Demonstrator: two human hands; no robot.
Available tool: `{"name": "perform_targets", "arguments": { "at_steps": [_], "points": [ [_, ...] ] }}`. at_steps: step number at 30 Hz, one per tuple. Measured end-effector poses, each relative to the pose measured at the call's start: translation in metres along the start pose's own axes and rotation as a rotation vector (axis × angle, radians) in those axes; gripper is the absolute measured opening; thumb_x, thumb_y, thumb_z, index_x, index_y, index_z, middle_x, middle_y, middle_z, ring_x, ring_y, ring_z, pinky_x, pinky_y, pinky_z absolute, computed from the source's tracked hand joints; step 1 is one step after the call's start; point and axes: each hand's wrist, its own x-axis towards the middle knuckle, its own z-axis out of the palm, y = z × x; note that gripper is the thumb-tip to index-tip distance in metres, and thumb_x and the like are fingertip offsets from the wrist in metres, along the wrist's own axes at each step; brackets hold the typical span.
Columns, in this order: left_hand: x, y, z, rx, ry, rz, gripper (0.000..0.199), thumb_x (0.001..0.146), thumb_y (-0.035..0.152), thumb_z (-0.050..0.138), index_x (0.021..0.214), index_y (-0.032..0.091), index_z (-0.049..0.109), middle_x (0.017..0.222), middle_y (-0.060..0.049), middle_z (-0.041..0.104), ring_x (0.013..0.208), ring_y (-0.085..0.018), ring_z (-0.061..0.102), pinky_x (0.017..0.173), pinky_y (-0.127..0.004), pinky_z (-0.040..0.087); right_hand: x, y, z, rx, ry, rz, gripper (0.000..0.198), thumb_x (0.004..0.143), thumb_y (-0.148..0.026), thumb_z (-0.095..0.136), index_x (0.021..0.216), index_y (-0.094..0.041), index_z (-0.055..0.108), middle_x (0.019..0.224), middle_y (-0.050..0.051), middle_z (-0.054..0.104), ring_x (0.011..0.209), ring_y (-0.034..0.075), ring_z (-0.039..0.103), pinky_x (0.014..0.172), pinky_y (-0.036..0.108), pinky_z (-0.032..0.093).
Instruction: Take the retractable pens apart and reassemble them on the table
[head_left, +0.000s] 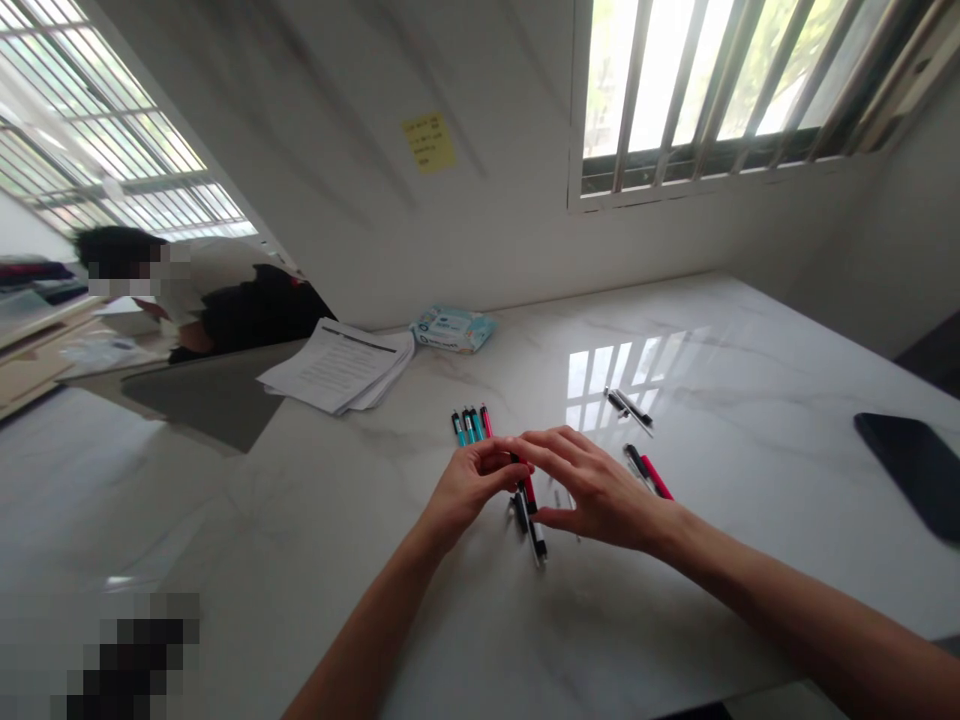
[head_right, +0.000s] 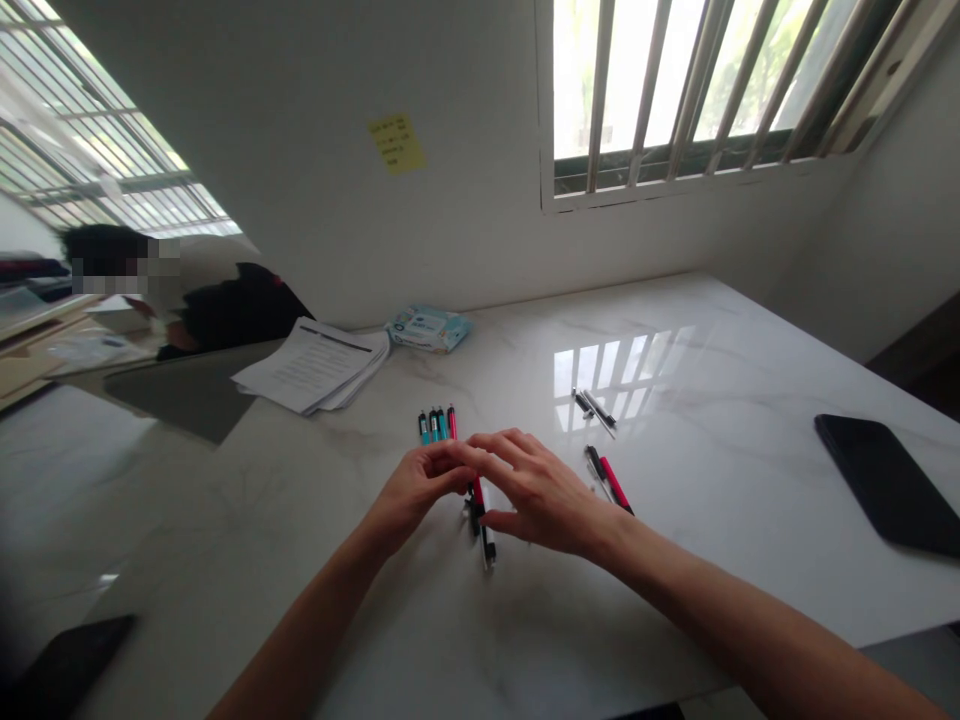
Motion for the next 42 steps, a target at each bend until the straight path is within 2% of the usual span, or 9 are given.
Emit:
{"name": "perform_targets", "arguments": {
  "at_steps": [3,5,7,9,16,20,25,32,42],
  "points": [
    [0.0,0.001,-0.001,0.003,0.037,0.014,0.036,0.072,0.034,0.089,0.098,0.013,0.075,0.084,-0.005,0.076,0.076,-0.017,0.069,0.074,-0.028,0.054,0.0,0.01,-0.012,-0.008,-0.025,0.025,0.073,0.088,-0.03,0.079,0.153,-0.031,0.046,0.137,0.011,0.063,0.123,0.03,0.057,0.104,0.05,0.051],
    [0.001,0.002,-0.004,0.006,0.078,0.025,0.035,0.07,0.035,0.09,0.094,0.014,0.075,0.088,-0.007,0.078,0.08,-0.019,0.071,0.077,-0.03,0.055,0.0,0.018,-0.021,-0.038,-0.065,0.053,0.037,0.094,-0.029,0.073,0.131,-0.028,0.068,0.114,0.008,0.073,0.105,0.026,0.063,0.094,0.045,0.054],
    [0.002,0.002,-0.006,0.011,0.112,0.035,0.035,0.069,0.037,0.09,0.092,0.015,0.076,0.091,-0.008,0.08,0.082,-0.02,0.072,0.078,-0.031,0.055,0.0,0.024,-0.028,-0.061,-0.119,0.077,0.013,0.098,-0.026,0.067,0.106,-0.025,0.078,0.094,0.005,0.075,0.09,0.023,0.063,0.084,0.039,0.053],
    [0.003,0.001,-0.009,0.008,0.135,0.046,0.036,0.07,0.038,0.09,0.094,0.016,0.076,0.091,-0.008,0.081,0.083,-0.021,0.073,0.076,-0.03,0.055,-0.001,0.028,-0.029,-0.07,-0.167,0.091,0.013,0.099,-0.025,0.067,0.096,-0.024,0.079,0.09,0.005,0.075,0.086,0.021,0.063,0.08,0.036,0.052],
    [0.002,0.002,-0.01,-0.002,0.141,0.057,0.037,0.071,0.037,0.089,0.098,0.015,0.077,0.096,-0.01,0.081,0.088,-0.022,0.074,0.077,-0.03,0.055,-0.004,0.038,-0.004,-0.145,-0.179,0.243,0.023,0.091,-0.036,0.076,0.11,-0.023,0.079,0.101,0.008,0.076,0.097,0.026,0.064,0.084,0.038,0.051],
    [0.001,0.003,-0.008,0.002,0.138,0.057,0.038,0.07,0.038,0.09,0.098,0.015,0.077,0.095,-0.01,0.082,0.09,-0.023,0.075,0.079,-0.031,0.056,-0.004,0.041,0.003,-0.088,-0.187,0.29,0.01,0.094,-0.027,0.072,0.099,-0.022,0.079,0.093,0.007,0.075,0.094,0.024,0.065,0.084,0.036,0.051],
    [0.0,0.005,-0.006,0.026,0.106,0.062,0.036,0.074,0.038,0.088,0.099,0.015,0.077,0.099,-0.011,0.081,0.093,-0.024,0.076,0.084,-0.033,0.057,-0.003,0.039,0.0,0.086,-0.053,0.357,0.008,0.094,-0.024,0.069,0.096,-0.021,0.076,0.089,0.004,0.076,0.083,0.019,0.069,0.077,0.032,0.053],
    [0.0,0.001,-0.006,0.103,-0.002,0.075,0.031,0.082,0.036,0.081,0.105,0.016,0.078,0.1,-0.01,0.081,0.096,-0.025,0.075,0.09,-0.035,0.057,-0.001,0.041,0.002,0.598,0.108,0.425,0.015,0.094,-0.034,0.068,0.097,-0.019,0.069,0.092,0.006,0.078,0.086,0.019,0.076,0.08,0.033,0.061],
    [0.0,0.0,-0.003,0.164,-0.047,0.06,0.029,0.083,0.036,0.08,0.105,0.017,0.079,0.1,-0.009,0.08,0.089,-0.022,0.073,0.084,-0.031,0.057,0.003,0.038,-0.007,0.484,0.15,0.46,0.021,0.093,-0.037,0.071,0.1,-0.02,0.081,0.096,0.007,0.079,0.086,0.019,0.073,0.081,0.032,0.057]
  ]
}}
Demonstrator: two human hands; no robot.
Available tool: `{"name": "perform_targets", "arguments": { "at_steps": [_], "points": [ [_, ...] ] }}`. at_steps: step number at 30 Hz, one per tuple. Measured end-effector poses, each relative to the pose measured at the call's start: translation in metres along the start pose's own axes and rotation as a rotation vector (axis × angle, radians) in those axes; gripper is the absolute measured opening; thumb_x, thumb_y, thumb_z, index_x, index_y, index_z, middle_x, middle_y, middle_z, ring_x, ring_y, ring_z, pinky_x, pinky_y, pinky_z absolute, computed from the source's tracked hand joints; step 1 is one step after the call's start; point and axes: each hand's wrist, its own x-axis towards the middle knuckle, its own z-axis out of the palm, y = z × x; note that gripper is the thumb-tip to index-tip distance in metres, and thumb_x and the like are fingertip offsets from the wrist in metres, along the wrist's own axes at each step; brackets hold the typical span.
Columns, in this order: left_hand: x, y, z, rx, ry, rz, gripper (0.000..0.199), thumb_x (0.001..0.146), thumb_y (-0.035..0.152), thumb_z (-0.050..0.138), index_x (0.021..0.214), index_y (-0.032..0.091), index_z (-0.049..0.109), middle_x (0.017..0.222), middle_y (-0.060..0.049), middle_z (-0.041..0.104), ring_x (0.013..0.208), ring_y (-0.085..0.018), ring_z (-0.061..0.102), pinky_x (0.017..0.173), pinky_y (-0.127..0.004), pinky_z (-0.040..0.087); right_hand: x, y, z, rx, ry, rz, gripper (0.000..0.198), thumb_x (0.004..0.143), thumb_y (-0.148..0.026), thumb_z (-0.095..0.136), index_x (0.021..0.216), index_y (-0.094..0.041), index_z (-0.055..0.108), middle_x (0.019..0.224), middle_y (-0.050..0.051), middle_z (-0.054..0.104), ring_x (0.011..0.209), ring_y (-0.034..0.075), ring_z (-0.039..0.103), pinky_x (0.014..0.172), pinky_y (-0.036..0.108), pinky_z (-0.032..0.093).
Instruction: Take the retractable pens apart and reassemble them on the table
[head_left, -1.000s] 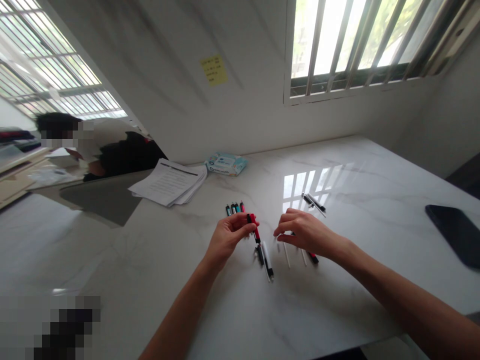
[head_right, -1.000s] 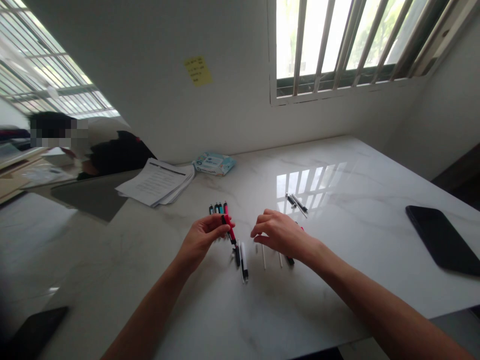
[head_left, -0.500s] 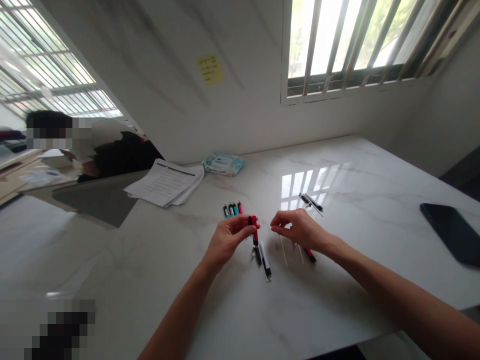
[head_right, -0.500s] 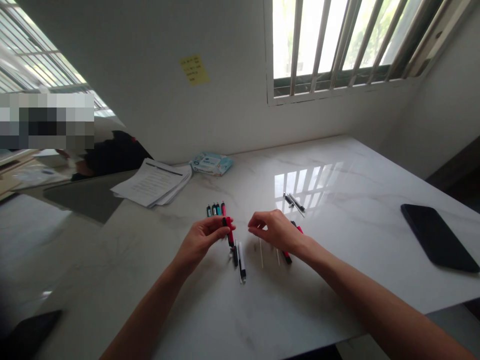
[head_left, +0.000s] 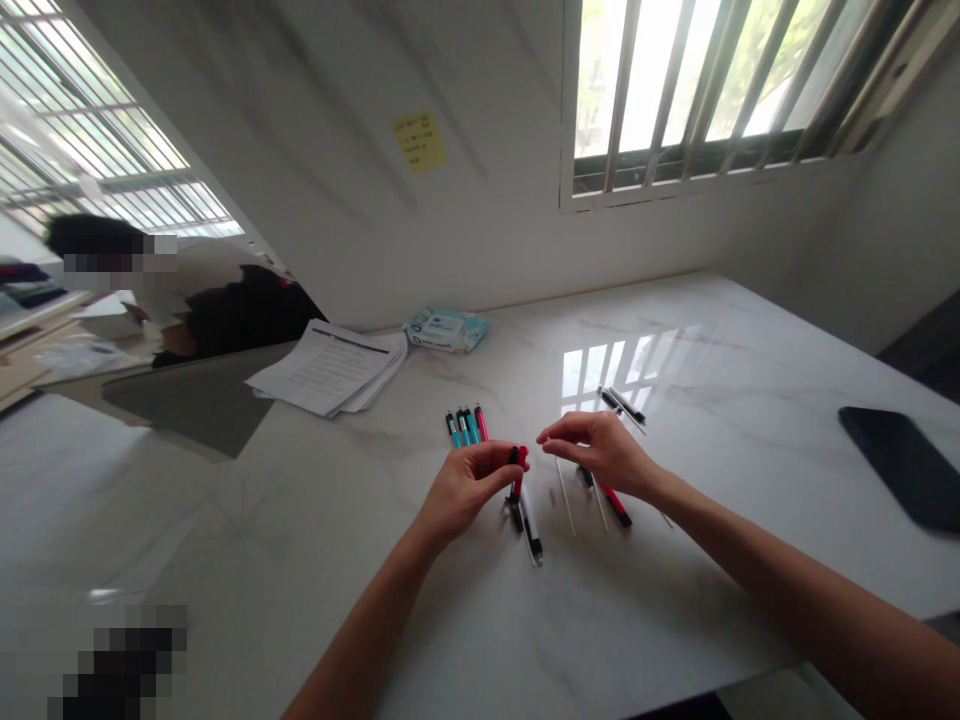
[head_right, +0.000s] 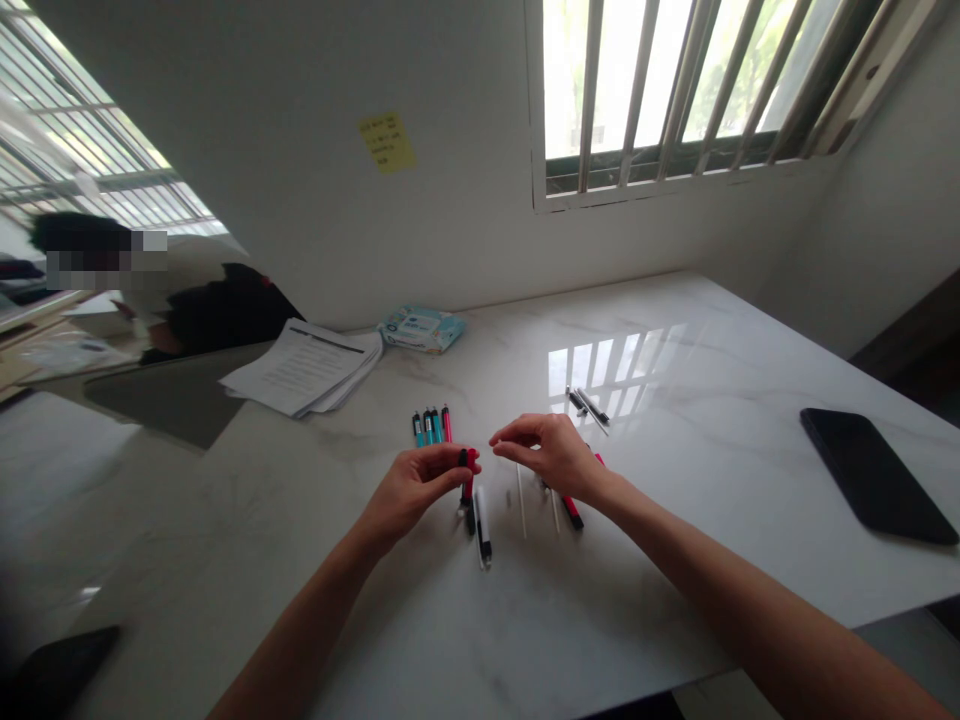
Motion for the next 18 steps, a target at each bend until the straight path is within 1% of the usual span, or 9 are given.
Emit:
{"name": "perform_targets", "arguments": {
  "at_steps": [3,6,9,12,14,16,18],
  "points": [
    [-0.0006,-0.0003,0.0,0.008,-0.006,-0.009,0.03,0.082,0.037,0.08,0.104,0.016,0.079,0.097,-0.009,0.08,0.086,-0.021,0.072,0.082,-0.031,0.057,0.0001,-0.0013,-0.0013,-0.04,0.027,-0.039,0.023,0.096,-0.037,0.067,0.104,-0.022,0.082,0.099,0.008,0.078,0.087,0.019,0.072,0.08,0.032,0.056],
    [-0.001,-0.001,-0.0004,0.015,-0.012,-0.02,0.032,0.081,0.038,0.081,0.104,0.016,0.079,0.096,-0.009,0.079,0.085,-0.021,0.072,0.08,-0.031,0.057,-0.0005,-0.0002,-0.0003,0.001,0.019,-0.043,0.025,0.098,-0.036,0.063,0.109,-0.022,0.08,0.1,0.008,0.077,0.087,0.018,0.072,0.079,0.032,0.057],
    [-0.0011,-0.0006,-0.0007,0.014,-0.029,-0.033,0.029,0.08,0.037,0.082,0.101,0.017,0.08,0.094,-0.008,0.079,0.083,-0.02,0.071,0.078,-0.03,0.056,-0.0015,0.0008,0.0022,0.055,0.01,-0.015,0.026,0.093,-0.038,0.069,0.112,-0.021,0.077,0.09,0.005,0.077,0.079,0.017,0.07,0.074,0.031,0.058],
    [-0.0012,0.001,-0.0004,-0.003,-0.051,-0.053,0.026,0.08,0.035,0.082,0.099,0.018,0.081,0.092,-0.006,0.078,0.08,-0.018,0.07,0.076,-0.027,0.055,-0.0023,-0.0006,0.0043,0.115,0.039,-0.021,0.025,0.087,-0.04,0.078,0.1,-0.019,0.076,0.083,0.003,0.075,0.075,0.016,0.07,0.075,0.03,0.059],
    [-0.0013,0.0022,0.0003,-0.021,-0.061,-0.066,0.025,0.079,0.034,0.083,0.098,0.018,0.081,0.091,-0.005,0.078,0.08,-0.017,0.069,0.075,-0.026,0.054,-0.0026,-0.0025,0.0051,0.113,0.04,-0.044,0.021,0.087,-0.04,0.078,0.092,-0.019,0.076,0.083,0.003,0.075,0.076,0.016,0.07,0.076,0.031,0.06],
    [-0.0016,0.0029,0.0012,-0.034,-0.07,-0.078,0.023,0.078,0.033,0.084,0.096,0.017,0.081,0.089,-0.005,0.077,0.079,-0.017,0.068,0.075,-0.026,0.054,-0.0029,-0.0042,0.0057,0.101,0.035,-0.079,0.018,0.088,-0.038,0.077,0.091,-0.02,0.078,0.087,0.004,0.076,0.08,0.017,0.071,0.079,0.031,0.06],
    [-0.0018,0.003,0.0021,-0.033,-0.078,-0.092,0.023,0.078,0.033,0.084,0.094,0.017,0.081,0.088,-0.005,0.077,0.078,-0.017,0.068,0.074,-0.026,0.053,-0.0033,-0.0051,0.0064,0.126,0.038,-0.113,0.017,0.089,-0.037,0.076,0.094,-0.022,0.08,0.093,0.006,0.076,0.086,0.018,0.072,0.082,0.032,0.061]
  ]
}}
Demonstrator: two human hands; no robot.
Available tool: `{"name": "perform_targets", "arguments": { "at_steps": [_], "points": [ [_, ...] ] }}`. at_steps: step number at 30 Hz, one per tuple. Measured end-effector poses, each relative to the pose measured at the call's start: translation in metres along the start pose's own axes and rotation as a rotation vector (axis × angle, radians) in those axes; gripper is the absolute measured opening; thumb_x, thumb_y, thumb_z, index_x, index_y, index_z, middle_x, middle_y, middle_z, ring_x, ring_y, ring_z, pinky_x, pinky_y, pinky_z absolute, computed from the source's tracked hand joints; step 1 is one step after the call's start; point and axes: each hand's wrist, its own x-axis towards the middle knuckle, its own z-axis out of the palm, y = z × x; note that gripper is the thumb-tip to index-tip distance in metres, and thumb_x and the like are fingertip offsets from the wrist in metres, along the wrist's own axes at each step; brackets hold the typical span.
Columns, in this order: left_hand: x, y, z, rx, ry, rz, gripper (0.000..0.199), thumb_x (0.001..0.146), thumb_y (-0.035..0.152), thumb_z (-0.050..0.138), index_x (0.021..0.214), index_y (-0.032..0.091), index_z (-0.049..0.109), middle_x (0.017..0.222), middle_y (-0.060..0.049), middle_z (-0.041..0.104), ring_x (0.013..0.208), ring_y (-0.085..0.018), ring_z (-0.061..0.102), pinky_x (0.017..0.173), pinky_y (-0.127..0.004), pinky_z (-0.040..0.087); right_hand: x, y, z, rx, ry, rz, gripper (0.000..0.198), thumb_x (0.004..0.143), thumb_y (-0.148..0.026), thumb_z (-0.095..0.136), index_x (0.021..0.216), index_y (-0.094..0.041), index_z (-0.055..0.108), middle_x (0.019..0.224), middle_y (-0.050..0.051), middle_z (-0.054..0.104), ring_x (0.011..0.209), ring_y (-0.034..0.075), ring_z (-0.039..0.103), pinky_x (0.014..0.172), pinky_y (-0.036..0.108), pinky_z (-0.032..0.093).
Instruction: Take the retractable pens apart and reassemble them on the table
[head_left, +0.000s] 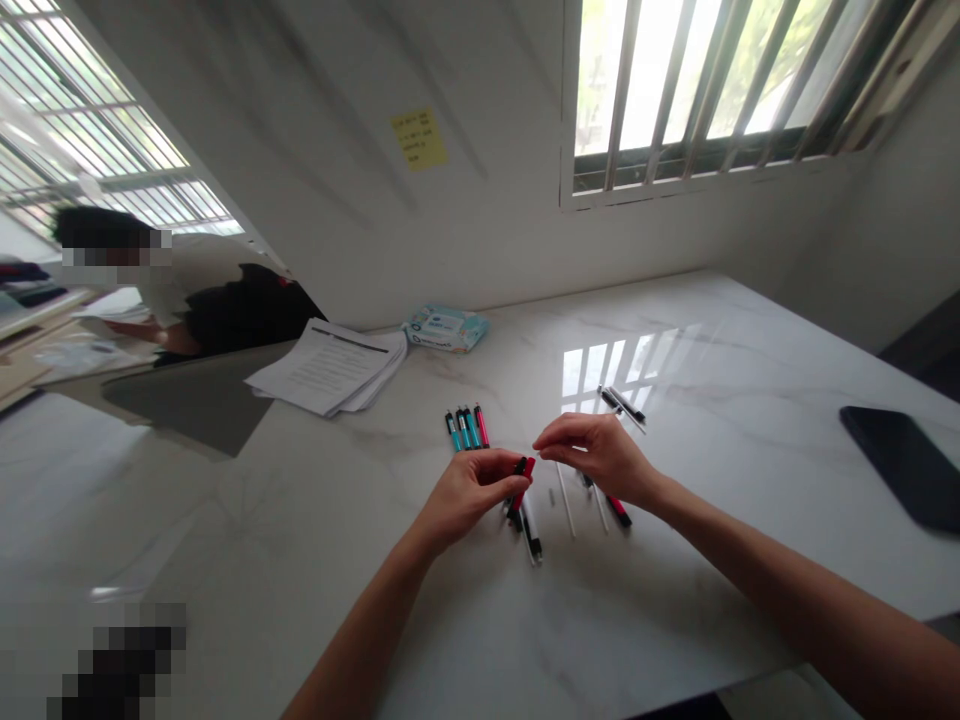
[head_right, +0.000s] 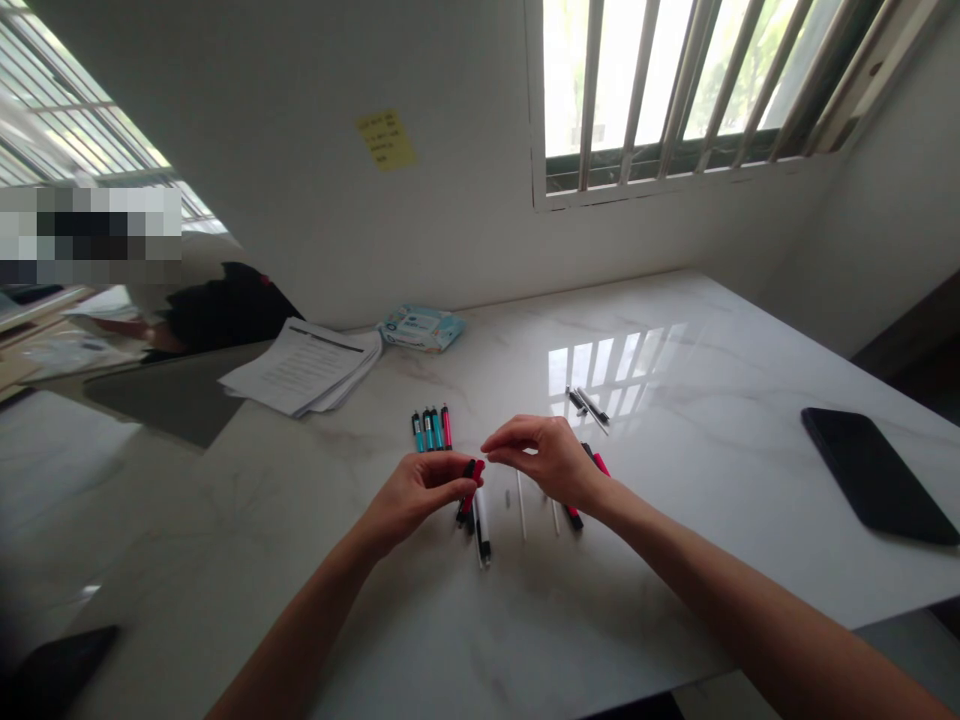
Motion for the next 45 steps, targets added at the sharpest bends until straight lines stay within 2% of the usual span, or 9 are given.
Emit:
{"name": "perform_targets", "arguments": {
  "at_steps": [4,11,18,20,23,25,28,36,45],
  "points": [
    [0.0,-0.001,0.001,0.013,-0.015,-0.03,0.024,0.078,0.032,0.084,0.095,0.016,0.082,0.088,-0.006,0.078,0.076,-0.018,0.069,0.073,-0.028,0.054,-0.001,0.001,0.002,0.048,-0.033,-0.023,0.015,0.09,-0.035,0.074,0.094,-0.023,0.081,0.099,0.006,0.076,0.089,0.018,0.073,0.083,0.032,0.061],
    [0.0,-0.002,0.001,0.013,-0.04,-0.032,0.025,0.078,0.031,0.084,0.096,0.014,0.082,0.086,-0.006,0.077,0.075,-0.017,0.068,0.072,-0.027,0.054,-0.004,0.002,0.004,0.134,-0.052,0.041,0.013,0.088,-0.033,0.078,0.092,-0.02,0.079,0.094,0.004,0.079,0.087,0.018,0.075,0.084,0.032,0.062],
    [0.0,0.0,0.0,-0.04,-0.011,-0.004,0.026,0.076,0.031,0.086,0.095,0.013,0.081,0.085,-0.005,0.077,0.074,-0.015,0.067,0.072,-0.025,0.054,-0.003,-0.006,-0.005,-0.12,-0.1,-0.033,0.013,0.094,-0.029,0.071,0.101,-0.022,0.08,0.094,0.003,0.08,0.085,0.017,0.074,0.079,0.029,0.06],
    [0.0,0.001,-0.002,-0.048,0.022,0.024,0.027,0.075,0.031,0.087,0.095,0.014,0.082,0.087,-0.006,0.077,0.076,-0.015,0.067,0.074,-0.024,0.054,-0.001,-0.006,-0.013,-0.29,-0.176,-0.081,0.011,0.095,-0.026,0.071,0.099,-0.023,0.081,0.094,0.003,0.079,0.085,0.018,0.072,0.079,0.03,0.057],
    [-0.001,0.001,-0.006,-0.056,0.076,0.053,0.028,0.074,0.031,0.088,0.095,0.014,0.082,0.088,-0.006,0.078,0.077,-0.015,0.068,0.074,-0.024,0.054,0.001,-0.004,-0.026,-0.563,-0.409,-0.151,0.009,0.093,-0.021,0.073,0.093,-0.024,0.082,0.094,0.004,0.078,0.09,0.02,0.067,0.081,0.033,0.052],
    [-0.001,0.001,-0.008,-0.064,0.099,0.059,0.028,0.073,0.032,0.089,0.095,0.015,0.081,0.087,-0.006,0.078,0.076,-0.015,0.068,0.073,-0.024,0.055,0.001,-0.003,-0.03,-0.662,-0.522,-0.167,0.011,0.092,-0.017,0.074,0.093,-0.024,0.082,0.097,0.005,0.076,0.092,0.021,0.065,0.079,0.032,0.049],
    [-0.001,0.001,-0.009,-0.075,0.109,0.063,0.029,0.073,0.032,0.089,0.095,0.015,0.082,0.086,-0.006,0.078,0.074,-0.015,0.068,0.072,-0.024,0.055,0.0,-0.002,-0.029,-0.721,-0.605,-0.185,0.016,0.091,-0.014,0.073,0.096,-0.025,0.082,0.098,0.005,0.075,0.092,0.02,0.062,0.075,0.03,0.047],
    [0.0,0.001,-0.009,-0.097,0.103,0.06,0.028,0.072,0.031,0.09,0.094,0.015,0.081,0.088,-0.006,0.079,0.075,-0.014,0.068,0.073,-0.023,0.055,0.001,-0.002,-0.022,-0.81,-0.644,-0.216,0.014,0.092,-0.011,0.071,0.089,-0.022,0.079,0.09,0.003,0.071,0.084,0.018,0.057,0.07,0.029,0.041],
    [-0.002,0.002,-0.011,-0.084,0.117,0.08,0.027,0.074,0.031,0.089,0.094,0.015,0.081,0.088,-0.007,0.079,0.074,-0.014,0.068,0.073,-0.023,0.055,0.0,-0.006,-0.029,-0.841,-0.606,-0.257,0.008,0.093,-0.019,0.073,0.094,-0.025,0.079,0.11,0.004,0.071,0.096,0.02,0.057,0.075,0.031,0.041]
  ]
}}
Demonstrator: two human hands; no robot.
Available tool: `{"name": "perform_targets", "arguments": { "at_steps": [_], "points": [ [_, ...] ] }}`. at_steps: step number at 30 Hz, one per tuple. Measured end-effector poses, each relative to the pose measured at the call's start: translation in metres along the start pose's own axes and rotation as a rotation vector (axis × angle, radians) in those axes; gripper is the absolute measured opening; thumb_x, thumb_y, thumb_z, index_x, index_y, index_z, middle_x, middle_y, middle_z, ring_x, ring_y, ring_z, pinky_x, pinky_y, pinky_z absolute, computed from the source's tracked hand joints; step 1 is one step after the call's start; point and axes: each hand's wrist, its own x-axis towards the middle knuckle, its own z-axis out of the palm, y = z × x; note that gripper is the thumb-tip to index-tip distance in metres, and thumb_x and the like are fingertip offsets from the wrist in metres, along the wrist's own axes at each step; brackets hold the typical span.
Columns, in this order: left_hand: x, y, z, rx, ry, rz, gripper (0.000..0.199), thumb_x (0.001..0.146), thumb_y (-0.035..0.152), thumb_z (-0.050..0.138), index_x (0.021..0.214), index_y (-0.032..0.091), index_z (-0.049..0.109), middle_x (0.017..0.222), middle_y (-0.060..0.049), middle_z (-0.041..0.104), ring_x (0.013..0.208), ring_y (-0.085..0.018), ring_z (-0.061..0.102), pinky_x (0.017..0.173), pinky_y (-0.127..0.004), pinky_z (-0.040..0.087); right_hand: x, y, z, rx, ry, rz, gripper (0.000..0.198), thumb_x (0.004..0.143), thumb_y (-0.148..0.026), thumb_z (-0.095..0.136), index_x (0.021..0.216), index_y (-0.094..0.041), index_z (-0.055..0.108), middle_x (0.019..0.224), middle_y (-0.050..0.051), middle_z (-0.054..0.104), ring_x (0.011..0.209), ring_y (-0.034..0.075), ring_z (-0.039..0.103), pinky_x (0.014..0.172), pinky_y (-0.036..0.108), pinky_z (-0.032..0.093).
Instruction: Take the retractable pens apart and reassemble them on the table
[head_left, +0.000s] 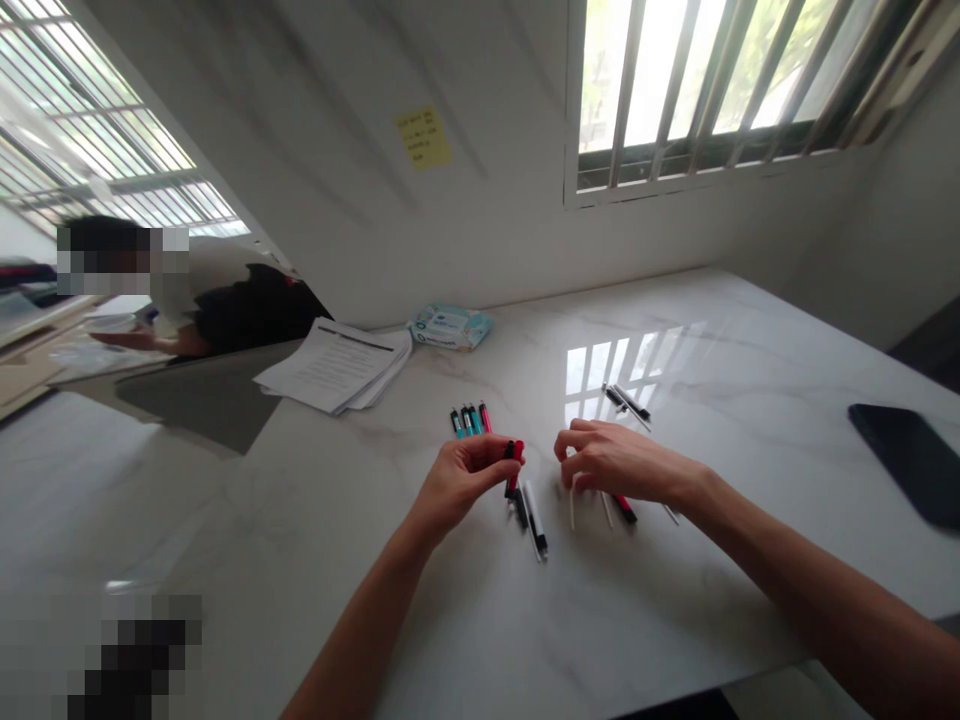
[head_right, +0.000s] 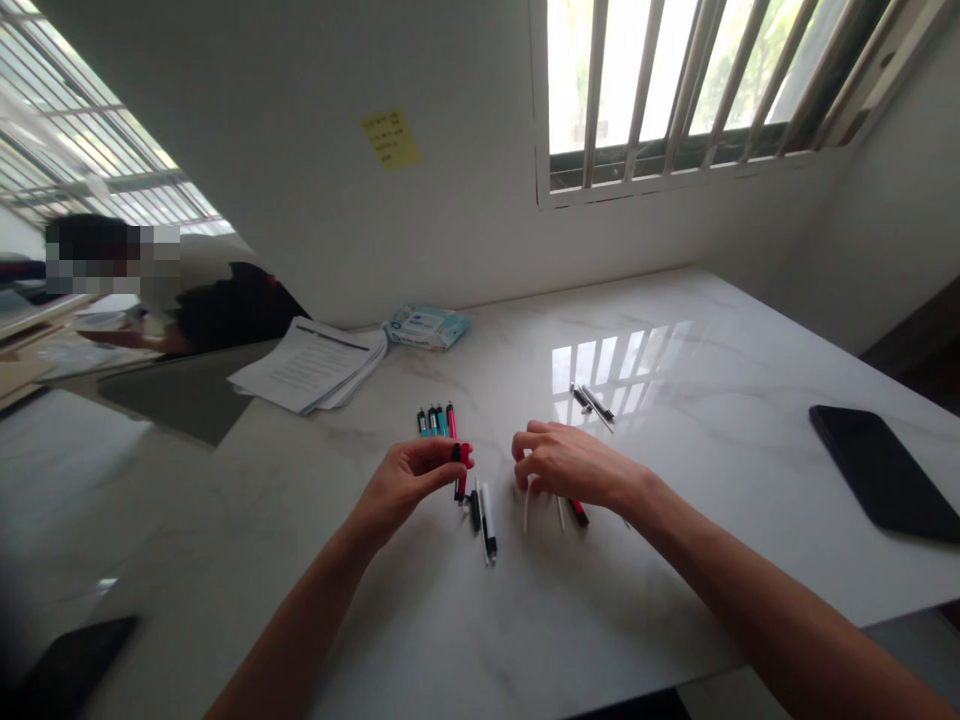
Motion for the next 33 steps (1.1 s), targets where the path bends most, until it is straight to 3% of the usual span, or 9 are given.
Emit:
{"name": "perform_targets", "arguments": {
  "at_steps": [9,14,22,25,28,33],
  "points": [
    [0.0,0.003,0.001,-0.016,0.025,-0.011,0.03,0.072,0.032,0.09,0.094,0.014,0.08,0.09,-0.008,0.079,0.077,-0.016,0.07,0.075,-0.025,0.057,0.003,0.001,0.006,-0.001,-0.019,-0.048,0.013,0.095,-0.012,0.068,0.089,-0.022,0.075,0.1,0.004,0.071,0.092,0.02,0.056,0.075,0.031,0.041],
    [-0.001,0.006,0.001,-0.003,0.037,0.001,0.031,0.072,0.032,0.089,0.094,0.014,0.08,0.09,-0.008,0.079,0.076,-0.016,0.069,0.075,-0.027,0.057,0.001,-0.006,-0.005,0.082,0.134,-0.016,0.016,0.103,-0.016,0.055,0.096,-0.019,0.069,0.098,0.006,0.07,0.091,0.019,0.058,0.075,0.032,0.044],
    [-0.001,-0.001,0.003,0.115,0.048,0.054,0.031,0.076,0.034,0.087,0.099,0.015,0.081,0.088,-0.008,0.078,0.075,-0.017,0.069,0.072,-0.026,0.056,-0.002,-0.012,-0.013,0.603,0.705,0.176,0.022,0.106,-0.029,0.049,0.104,-0.021,0.069,0.093,0.005,0.071,0.077,0.014,0.061,0.07,0.031,0.052],
    [-0.002,-0.001,0.006,0.215,0.047,0.083,0.029,0.078,0.035,0.085,0.1,0.016,0.081,0.087,-0.007,0.079,0.076,-0.017,0.069,0.073,-0.026,0.055,0.003,-0.012,-0.006,0.912,0.73,0.279,0.023,0.1,-0.032,0.06,0.117,-0.023,0.072,0.1,0.006,0.075,0.08,0.014,0.066,0.073,0.032,0.057],
    [-0.003,0.001,0.008,0.293,0.042,0.115,0.027,0.081,0.036,0.083,0.1,0.017,0.082,0.089,-0.007,0.079,0.081,-0.019,0.07,0.076,-0.027,0.055,0.009,-0.011,0.003,1.101,0.72,0.364,0.029,0.089,-0.033,0.076,0.115,-0.021,0.075,0.101,0.007,0.077,0.088,0.017,0.071,0.08,0.034,0.06],
    [-0.004,0.001,0.009,0.36,0.015,0.162,0.025,0.084,0.036,0.08,0.101,0.018,0.082,0.094,-0.007,0.079,0.086,-0.02,0.07,0.079,-0.027,0.055,0.015,-0.014,0.009,1.214,0.727,0.382,0.03,0.096,-0.044,0.067,0.104,-0.017,0.077,0.081,0.005,0.072,0.068,0.012,0.063,0.064,0.028,0.055]
  ]
}}
